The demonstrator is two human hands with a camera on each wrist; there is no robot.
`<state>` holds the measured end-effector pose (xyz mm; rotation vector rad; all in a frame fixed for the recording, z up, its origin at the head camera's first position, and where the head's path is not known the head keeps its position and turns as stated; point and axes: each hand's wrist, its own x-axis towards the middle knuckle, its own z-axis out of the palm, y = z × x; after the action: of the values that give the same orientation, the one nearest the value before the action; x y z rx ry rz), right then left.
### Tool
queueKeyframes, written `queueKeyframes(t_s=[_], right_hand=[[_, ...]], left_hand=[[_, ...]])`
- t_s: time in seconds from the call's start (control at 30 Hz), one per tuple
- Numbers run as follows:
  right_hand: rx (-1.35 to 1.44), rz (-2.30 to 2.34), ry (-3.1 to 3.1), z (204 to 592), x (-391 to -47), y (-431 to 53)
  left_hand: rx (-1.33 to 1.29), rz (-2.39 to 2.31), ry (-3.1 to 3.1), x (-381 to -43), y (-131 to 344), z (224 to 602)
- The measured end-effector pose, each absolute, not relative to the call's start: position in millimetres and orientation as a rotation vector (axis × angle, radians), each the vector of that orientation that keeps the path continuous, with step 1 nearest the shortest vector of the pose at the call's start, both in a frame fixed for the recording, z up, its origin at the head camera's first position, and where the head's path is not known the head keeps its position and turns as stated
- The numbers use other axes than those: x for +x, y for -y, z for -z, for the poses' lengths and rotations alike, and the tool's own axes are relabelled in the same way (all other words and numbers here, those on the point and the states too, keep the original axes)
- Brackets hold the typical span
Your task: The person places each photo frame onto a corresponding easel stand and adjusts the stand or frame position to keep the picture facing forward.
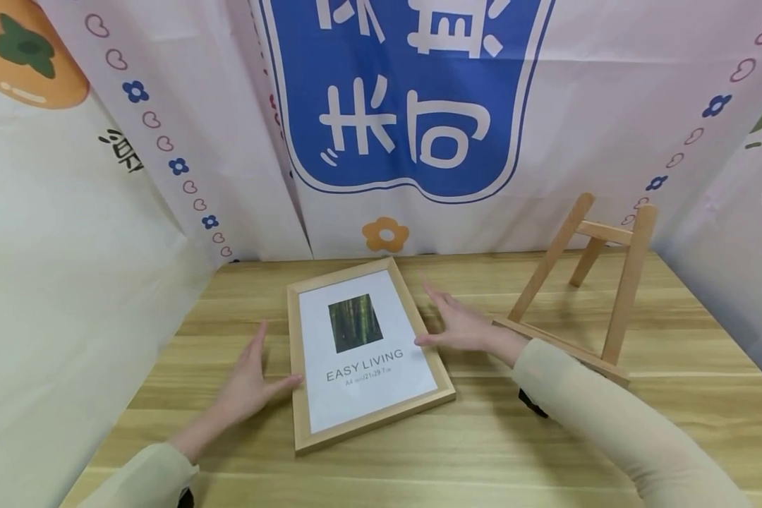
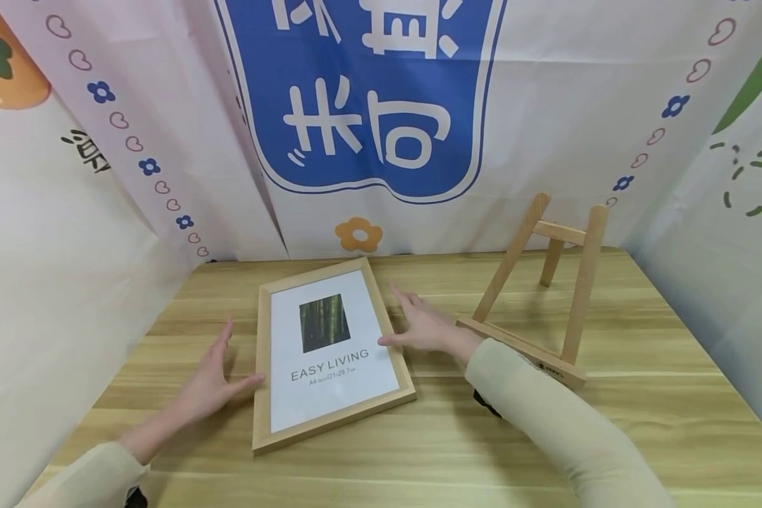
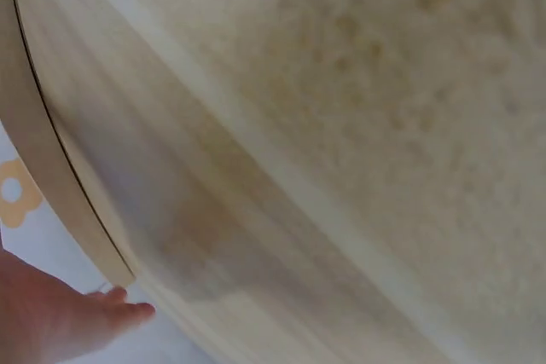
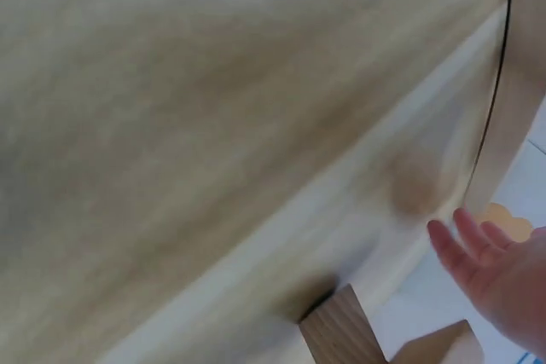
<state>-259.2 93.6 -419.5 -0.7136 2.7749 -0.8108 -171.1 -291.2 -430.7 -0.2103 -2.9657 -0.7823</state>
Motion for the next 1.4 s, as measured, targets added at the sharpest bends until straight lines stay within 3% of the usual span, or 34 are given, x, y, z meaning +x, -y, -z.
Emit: queueKeyframes(t_s=[0.23,0.7,1.4], right_hand=[[-0.718,0.932,-2.702,425.8,-262.6,-90.7],[-0.822,1.088,-2.532,432.4,-274.8,-84.7],[-0.730,1.216,-2.453,432.6,-271.2,-79.6]], left_hand=[[-0.326,0.976,2.936,-175.3,294.1,440.2],[-0.278,1.128,2.954,-181.5,286.6,442.9],[-0.112,1.394,2.904,-179.1,269.3,433.4]])
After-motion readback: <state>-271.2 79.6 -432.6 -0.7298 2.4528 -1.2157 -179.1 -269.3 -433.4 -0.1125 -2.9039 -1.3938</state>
